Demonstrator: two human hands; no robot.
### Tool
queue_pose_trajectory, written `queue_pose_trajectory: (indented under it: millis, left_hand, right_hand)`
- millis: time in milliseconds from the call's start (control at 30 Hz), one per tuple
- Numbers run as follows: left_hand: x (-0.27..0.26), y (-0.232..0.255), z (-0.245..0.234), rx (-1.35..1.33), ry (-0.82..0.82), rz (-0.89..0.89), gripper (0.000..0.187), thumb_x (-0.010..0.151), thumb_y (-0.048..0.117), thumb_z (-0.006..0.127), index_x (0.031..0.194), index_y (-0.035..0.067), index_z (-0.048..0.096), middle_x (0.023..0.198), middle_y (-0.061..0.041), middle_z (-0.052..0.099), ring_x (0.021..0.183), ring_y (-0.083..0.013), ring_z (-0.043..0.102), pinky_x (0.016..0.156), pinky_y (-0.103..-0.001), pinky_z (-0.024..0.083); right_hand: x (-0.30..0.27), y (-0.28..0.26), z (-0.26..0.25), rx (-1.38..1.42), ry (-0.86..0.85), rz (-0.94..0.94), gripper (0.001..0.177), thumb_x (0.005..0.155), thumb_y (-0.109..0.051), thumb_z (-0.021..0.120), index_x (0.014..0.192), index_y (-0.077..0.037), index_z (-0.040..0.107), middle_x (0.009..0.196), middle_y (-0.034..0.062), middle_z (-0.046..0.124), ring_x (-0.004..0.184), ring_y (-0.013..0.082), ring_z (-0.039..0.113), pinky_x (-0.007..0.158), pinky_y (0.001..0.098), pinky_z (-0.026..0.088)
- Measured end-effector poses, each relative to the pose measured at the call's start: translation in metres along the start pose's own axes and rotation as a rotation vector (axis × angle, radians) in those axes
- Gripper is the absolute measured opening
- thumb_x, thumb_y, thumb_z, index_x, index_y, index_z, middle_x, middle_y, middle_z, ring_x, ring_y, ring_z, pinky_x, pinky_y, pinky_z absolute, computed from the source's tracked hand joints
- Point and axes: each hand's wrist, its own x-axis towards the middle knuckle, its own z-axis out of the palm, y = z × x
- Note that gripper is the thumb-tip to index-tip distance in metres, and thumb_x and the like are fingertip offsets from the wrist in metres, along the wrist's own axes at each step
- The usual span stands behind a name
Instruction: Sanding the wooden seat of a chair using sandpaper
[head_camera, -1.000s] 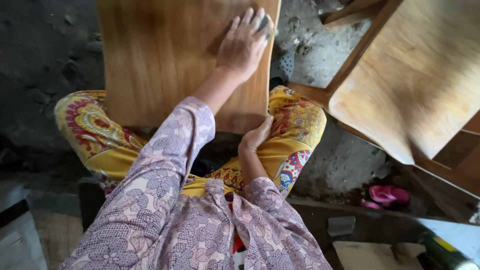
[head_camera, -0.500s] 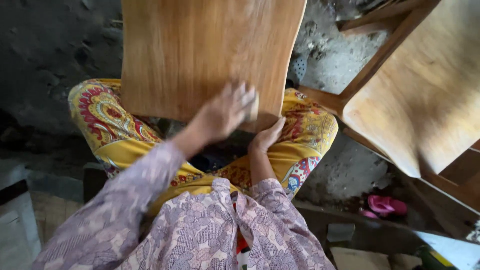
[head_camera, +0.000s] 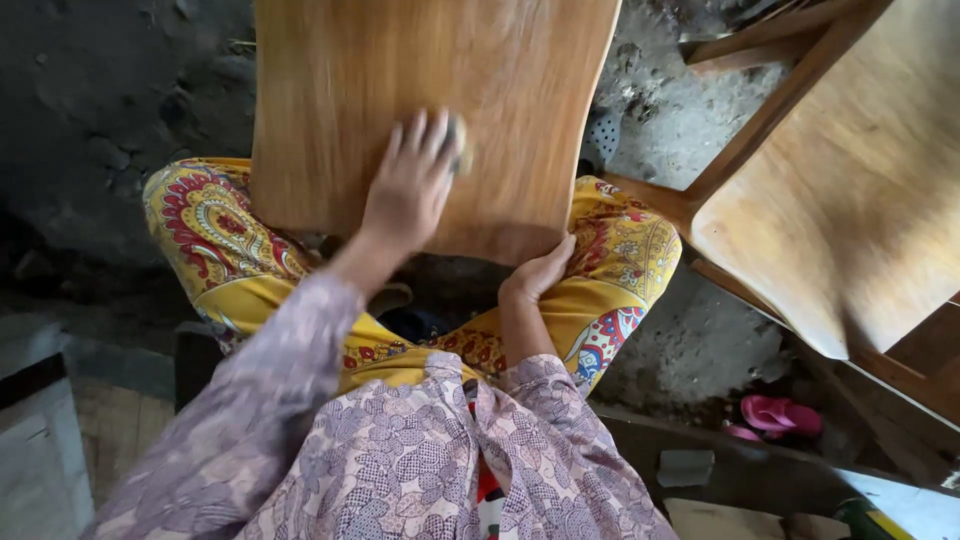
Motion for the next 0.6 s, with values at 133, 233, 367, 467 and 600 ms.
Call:
queue_pose_trajectory:
  millis: [133,233,367,467,600]
  left_hand:
    - [-0.087,0.006,0.033,0.098,0.196,0.141,0.041,0.101,0.02,0.054,0.14,0.011,0.062,0.152,-0.019,0.051,0.14,-0.0404,0.048,0.113,-0.054,0.039]
    - [-0.087,-0.007,0.043,0.082,0.24,0.188,0.042,0.099,0.022,0.052,0.138,0.015,0.065,0.151,-0.016,0.055,0.138,-0.0379,0.052,0.111,-0.053,0.043]
    - [-0.018,-0.04,0.029,0.222,0.171,0.246,0.04,0.092,0.024,0.065,0.131,0.014,0.07,0.15,-0.015,0.055,0.137,-0.042,0.05,0.109,-0.057,0.042]
    - [0.052,-0.072,0.028,0.017,0.068,-0.04,0.049,0.103,0.015,0.065,0.151,0.011,0.053,0.159,-0.017,0.04,0.145,-0.0422,0.035,0.116,-0.06,0.032]
    - [0.085,-0.089,0.036,-0.031,0.079,-0.184,0.038,0.109,0.019,0.058,0.145,0.011,0.06,0.161,-0.01,0.036,0.148,-0.0344,0.027,0.119,-0.055,0.031]
  right_hand:
    - [0.031,0.02,-0.01,-0.136,-0.156,-0.04,0.077,0.102,-0.051,0.063,0.155,-0.001,0.039,0.162,0.0281,0.027,0.151,0.0356,0.029,0.129,0.046,0.02]
    - [-0.016,-0.012,0.015,-0.122,-0.187,-0.047,0.075,0.103,-0.05,0.06,0.156,-0.002,0.038,0.163,0.0268,0.027,0.151,0.0349,0.028,0.129,0.0461,0.02]
    - [0.035,0.0,-0.011,-0.069,-0.128,-0.147,0.074,0.102,-0.043,0.06,0.148,0.012,0.043,0.156,0.0387,0.031,0.149,0.0449,0.029,0.128,0.0506,0.022]
    - [0.002,-0.005,0.015,-0.044,-0.117,-0.124,0.071,0.102,-0.043,0.059,0.148,0.009,0.045,0.155,0.0382,0.035,0.148,0.0439,0.032,0.126,0.0513,0.025]
    - [0.026,0.015,0.004,-0.094,-0.195,-0.093,0.062,0.102,-0.05,0.065,0.148,-0.01,0.054,0.155,0.0235,0.043,0.144,0.0346,0.042,0.124,0.0449,0.032]
